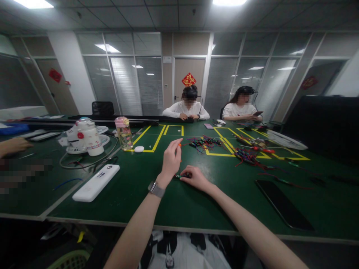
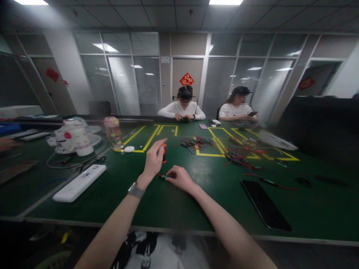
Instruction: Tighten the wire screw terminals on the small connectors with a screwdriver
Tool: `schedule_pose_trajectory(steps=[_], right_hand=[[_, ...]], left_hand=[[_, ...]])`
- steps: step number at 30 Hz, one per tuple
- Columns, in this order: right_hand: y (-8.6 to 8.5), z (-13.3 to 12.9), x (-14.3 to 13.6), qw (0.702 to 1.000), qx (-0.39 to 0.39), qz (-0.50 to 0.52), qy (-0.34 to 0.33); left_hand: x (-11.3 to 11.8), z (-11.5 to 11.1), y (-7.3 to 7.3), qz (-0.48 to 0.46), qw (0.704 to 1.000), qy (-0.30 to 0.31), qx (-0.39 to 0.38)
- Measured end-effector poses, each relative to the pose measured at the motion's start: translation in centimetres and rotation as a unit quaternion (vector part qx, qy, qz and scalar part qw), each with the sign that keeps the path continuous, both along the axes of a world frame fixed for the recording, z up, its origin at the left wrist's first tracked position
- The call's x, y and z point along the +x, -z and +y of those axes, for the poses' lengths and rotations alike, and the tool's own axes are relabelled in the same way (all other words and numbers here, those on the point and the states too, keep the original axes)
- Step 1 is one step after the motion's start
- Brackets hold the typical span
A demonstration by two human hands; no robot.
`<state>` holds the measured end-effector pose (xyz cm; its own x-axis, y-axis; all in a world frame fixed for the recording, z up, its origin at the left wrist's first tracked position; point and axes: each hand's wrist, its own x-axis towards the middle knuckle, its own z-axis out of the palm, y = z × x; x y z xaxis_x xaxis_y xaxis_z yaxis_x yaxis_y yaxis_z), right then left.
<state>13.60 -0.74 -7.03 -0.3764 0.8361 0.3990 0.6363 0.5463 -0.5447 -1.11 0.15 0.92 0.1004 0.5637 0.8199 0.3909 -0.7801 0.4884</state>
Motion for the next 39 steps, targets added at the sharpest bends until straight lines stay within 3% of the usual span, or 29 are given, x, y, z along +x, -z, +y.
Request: schedule_pose_trajectory(steps=[10,19,30,39], right_hand=[[0.29,0.18,0.06,1.000,0.004,0.000,0.002],[-0.06,-0.04,-0.04,1.000,-0.001,-0.001,0.001],[-0.09,-0.08,0.01,1.000,-0.001,0.001,0.000],[0.11,0.10,-0.02,1.000,0.000,0.000,0.005]], left_hand=[[0.03,-0.31,-0.17,0.002,0.999,-0.044,0.020],[-0.12,0.02,0.10,0.006,1.000,0.011,-0.004],[0.10,-0.25,-0.17,0.010,0.999,-0.043,0.016],[0.07,-0.45,-0.16,0.028,0.999,-0.043,0.009]])
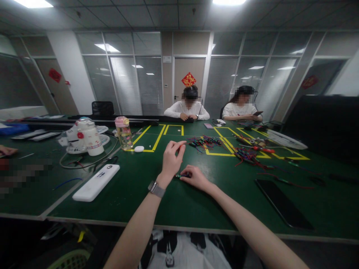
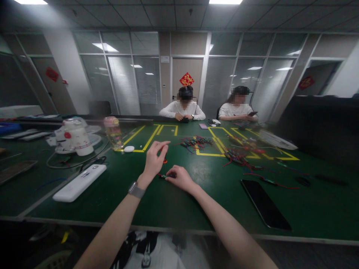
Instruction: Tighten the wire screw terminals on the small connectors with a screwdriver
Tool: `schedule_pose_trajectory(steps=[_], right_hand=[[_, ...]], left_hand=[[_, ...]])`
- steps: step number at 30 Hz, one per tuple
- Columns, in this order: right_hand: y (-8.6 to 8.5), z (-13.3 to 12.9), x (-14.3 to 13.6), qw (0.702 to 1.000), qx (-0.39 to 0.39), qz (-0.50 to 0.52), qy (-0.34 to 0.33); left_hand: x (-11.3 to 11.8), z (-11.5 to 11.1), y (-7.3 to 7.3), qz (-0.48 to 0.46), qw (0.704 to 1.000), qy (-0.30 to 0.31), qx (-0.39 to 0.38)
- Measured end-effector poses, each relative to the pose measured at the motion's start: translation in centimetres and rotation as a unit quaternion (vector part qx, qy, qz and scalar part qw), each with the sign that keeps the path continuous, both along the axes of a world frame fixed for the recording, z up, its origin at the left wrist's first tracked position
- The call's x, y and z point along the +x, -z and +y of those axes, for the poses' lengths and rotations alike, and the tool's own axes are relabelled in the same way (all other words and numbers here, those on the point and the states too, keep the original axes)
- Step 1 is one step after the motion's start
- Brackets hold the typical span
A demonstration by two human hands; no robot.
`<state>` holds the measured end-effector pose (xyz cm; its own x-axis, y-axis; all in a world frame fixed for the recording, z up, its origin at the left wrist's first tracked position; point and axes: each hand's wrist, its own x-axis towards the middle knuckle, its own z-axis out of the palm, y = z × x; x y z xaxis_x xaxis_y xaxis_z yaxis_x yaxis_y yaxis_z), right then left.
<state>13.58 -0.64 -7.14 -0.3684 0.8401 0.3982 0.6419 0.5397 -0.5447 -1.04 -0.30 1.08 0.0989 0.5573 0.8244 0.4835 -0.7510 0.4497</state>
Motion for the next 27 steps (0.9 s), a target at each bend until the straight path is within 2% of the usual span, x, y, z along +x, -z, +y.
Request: schedule_pose_trajectory(steps=[6,15,23,27], right_hand=[[-0.04,-0.05,0.03,1.000,0.000,0.003,-0.005],[0.07,0.04,0.03,1.000,0.002,0.010,-0.005],[0.04,-0.02,0.02,1.000,0.004,0.006,-0.004],[0.03,-0.01,0.08,1.000,0.000,0.006,-0.006]], left_hand=[[0.02,0.30,0.15,-0.024,0.999,0.033,0.005],[0.08,0.20,0.12,-0.014,0.999,-0.017,0.023],[0.03,0.21,0.11,-0.021,0.999,0.031,0.004],[0.10,0.39,0.15,-0.018,1.000,0.011,0.005]])
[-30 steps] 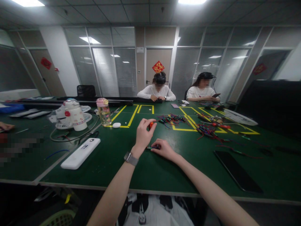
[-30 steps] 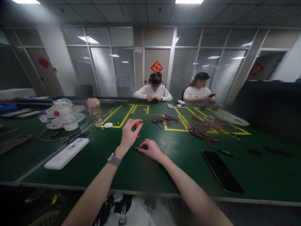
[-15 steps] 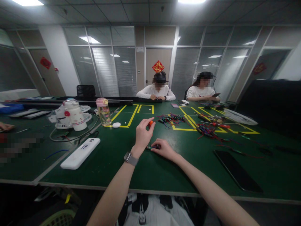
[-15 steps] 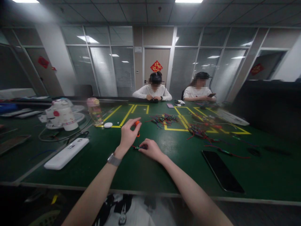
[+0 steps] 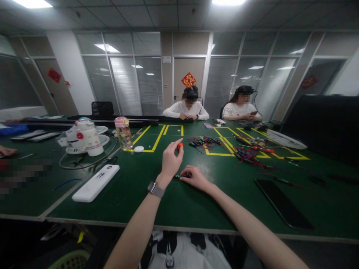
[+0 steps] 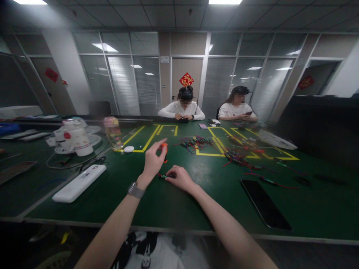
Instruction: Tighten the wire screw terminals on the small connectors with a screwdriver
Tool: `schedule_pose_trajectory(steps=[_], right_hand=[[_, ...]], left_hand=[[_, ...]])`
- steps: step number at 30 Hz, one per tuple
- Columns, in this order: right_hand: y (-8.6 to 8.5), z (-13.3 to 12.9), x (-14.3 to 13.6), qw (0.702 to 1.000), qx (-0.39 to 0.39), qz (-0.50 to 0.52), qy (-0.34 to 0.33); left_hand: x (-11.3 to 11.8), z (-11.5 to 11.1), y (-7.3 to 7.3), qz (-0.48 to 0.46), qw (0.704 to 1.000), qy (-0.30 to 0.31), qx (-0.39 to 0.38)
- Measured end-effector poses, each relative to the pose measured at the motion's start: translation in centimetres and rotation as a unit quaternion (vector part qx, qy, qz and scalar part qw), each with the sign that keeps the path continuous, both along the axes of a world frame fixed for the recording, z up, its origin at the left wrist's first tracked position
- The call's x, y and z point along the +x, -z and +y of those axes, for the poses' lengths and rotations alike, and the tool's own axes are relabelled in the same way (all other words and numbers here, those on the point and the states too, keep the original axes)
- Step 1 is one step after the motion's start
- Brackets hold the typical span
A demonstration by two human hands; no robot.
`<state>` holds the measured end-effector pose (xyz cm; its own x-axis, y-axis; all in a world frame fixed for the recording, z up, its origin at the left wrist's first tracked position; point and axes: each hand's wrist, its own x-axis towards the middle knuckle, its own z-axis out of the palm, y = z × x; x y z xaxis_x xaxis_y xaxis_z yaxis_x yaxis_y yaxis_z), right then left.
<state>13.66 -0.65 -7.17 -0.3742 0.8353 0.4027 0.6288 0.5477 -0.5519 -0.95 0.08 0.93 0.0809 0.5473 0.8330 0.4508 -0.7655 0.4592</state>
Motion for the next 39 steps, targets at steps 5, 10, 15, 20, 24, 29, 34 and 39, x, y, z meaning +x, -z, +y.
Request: schedule_pose_trajectory(steps=[5,10,15,20,24,29,34,39], right_hand=[[0.00,0.06,-0.01,1.000,0.002,-0.001,-0.001],[0.03,0.06,0.01,1.000,0.003,0.000,-0.005],[0.10,0.11,0.06,1.000,0.007,-0.004,-0.008],[0.14,0.14,0.10,1.000,0.001,-0.005,-0.004],[0.05,0.04,0.08,1.000,0.001,-0.003,-0.001],[-0.13,-0.09,0.01,1.000,-0.002,-0.008,0.002],[-0.20,-0.09,-0.04,1.000,-0.004,-0.006,-0.001],[-0.15,-0.07,-0.02,1.000,0.001,-0.009,0.000]], left_hand=[[-0.04,-0.06,0.01,-0.012,0.999,-0.039,0.020],[-0.14,-0.28,-0.11,-0.009,1.000,-0.013,0.011],[-0.17,-0.28,-0.19,-0.011,1.000,0.023,-0.007],[-0.19,-0.39,-0.41,-0.002,1.000,-0.008,0.017],[-0.23,-0.33,-0.34,-0.010,1.000,-0.014,0.017],[-0.23,-0.26,-0.25,-0.020,1.000,-0.019,0.003],[-0.14,-0.32,-0.41,-0.013,0.999,0.040,-0.007],[0.20,-0.03,-0.12,-0.064,0.986,0.137,-0.071]])
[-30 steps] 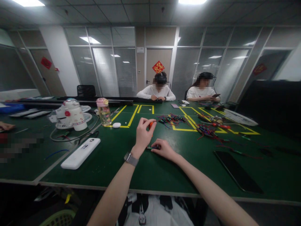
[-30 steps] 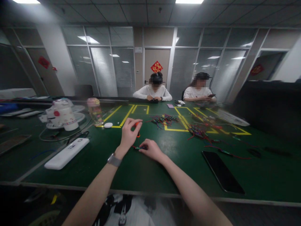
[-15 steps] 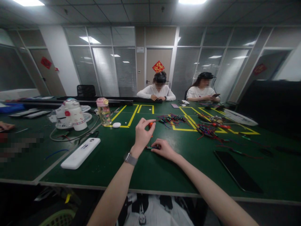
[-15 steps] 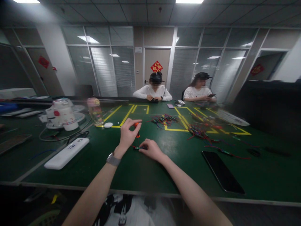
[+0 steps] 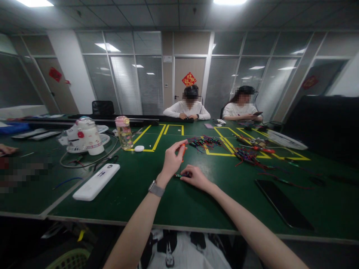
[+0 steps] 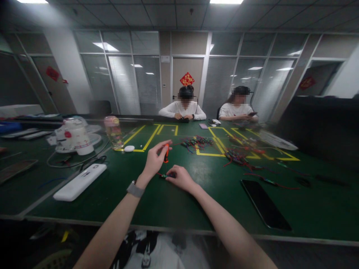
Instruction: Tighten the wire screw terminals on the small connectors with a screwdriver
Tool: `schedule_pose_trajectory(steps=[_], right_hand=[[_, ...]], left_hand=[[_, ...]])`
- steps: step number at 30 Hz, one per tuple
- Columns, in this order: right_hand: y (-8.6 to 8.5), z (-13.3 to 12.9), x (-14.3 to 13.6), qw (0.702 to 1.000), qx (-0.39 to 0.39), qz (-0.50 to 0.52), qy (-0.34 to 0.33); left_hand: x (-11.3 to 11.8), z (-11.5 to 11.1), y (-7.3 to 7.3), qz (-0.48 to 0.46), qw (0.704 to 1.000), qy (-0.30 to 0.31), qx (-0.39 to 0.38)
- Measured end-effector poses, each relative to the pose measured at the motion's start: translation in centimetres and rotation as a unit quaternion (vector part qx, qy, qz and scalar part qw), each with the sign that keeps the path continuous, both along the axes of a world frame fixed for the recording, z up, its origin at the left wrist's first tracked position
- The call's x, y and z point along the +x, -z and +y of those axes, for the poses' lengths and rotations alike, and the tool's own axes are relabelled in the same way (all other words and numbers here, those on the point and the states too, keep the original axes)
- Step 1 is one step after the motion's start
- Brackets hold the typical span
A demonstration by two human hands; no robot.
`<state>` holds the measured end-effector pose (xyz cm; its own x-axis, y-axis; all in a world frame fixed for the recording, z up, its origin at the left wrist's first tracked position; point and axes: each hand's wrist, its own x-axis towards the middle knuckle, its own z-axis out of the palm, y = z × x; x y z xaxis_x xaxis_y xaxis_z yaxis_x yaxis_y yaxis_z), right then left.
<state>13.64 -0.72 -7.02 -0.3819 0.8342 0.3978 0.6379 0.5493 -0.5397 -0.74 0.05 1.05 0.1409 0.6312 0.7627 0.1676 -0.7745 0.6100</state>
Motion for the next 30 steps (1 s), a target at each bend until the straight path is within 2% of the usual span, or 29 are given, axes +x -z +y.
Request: schedule_pose_trajectory(steps=[2,9,18,30], right_hand=[[0.01,-0.01,0.02,1.000,0.000,0.001,-0.001],[0.15,0.08,0.06,1.000,-0.003,-0.001,0.004],[0.25,0.16,0.08,1.000,-0.001,0.008,-0.004],[0.15,0.13,0.08,1.000,0.001,-0.001,-0.002]], left_hand=[[0.03,0.00,0.02,-0.006,1.000,-0.004,0.006],[-0.15,-0.38,-0.25,0.023,0.994,-0.095,0.050],[-0.15,-0.20,-0.10,0.047,0.996,-0.055,0.044],[-0.11,0.26,0.26,0.028,0.993,-0.102,0.042]])
